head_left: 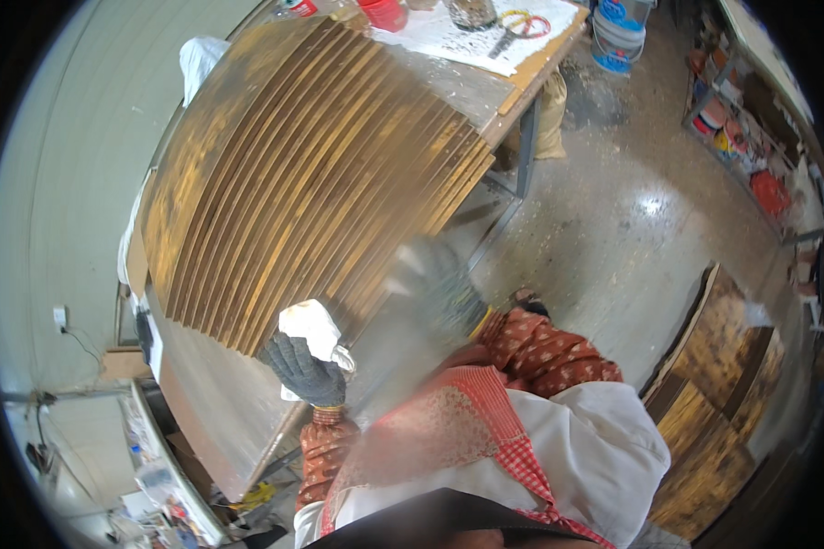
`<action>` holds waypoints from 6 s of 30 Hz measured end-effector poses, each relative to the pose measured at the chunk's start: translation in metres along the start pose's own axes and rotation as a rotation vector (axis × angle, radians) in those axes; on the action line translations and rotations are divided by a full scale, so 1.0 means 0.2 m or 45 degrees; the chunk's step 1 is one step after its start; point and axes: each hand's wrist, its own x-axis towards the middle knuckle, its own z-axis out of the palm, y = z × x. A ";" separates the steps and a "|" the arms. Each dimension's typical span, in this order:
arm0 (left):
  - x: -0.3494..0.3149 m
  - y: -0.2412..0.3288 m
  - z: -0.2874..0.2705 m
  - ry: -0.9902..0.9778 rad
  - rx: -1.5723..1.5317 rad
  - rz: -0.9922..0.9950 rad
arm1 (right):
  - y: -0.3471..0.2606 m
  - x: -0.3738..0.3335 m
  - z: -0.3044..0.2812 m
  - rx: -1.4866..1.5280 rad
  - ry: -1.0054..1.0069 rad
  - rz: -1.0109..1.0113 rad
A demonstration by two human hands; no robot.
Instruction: The person wipes a stack of ribbed wooden panels with a white cloth, repeatedly lifting and turning the stack to clean multiple sides. The person uses a cloth to wipe the panels and occasionally adjusts the stack's position on the table.
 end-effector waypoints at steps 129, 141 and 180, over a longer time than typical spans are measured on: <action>0.94 1.01 0.57 -0.689 -0.061 0.648 | 0.82 0.32 -0.91 -0.673 0.229 0.102; 0.98 1.44 0.82 -0.402 -0.642 0.818 | 0.87 0.43 -1.13 -0.521 0.130 -0.272; -0.16 0.88 -0.04 1.003 -0.423 -1.559 | -0.06 0.71 -0.15 0.062 -1.058 -1.693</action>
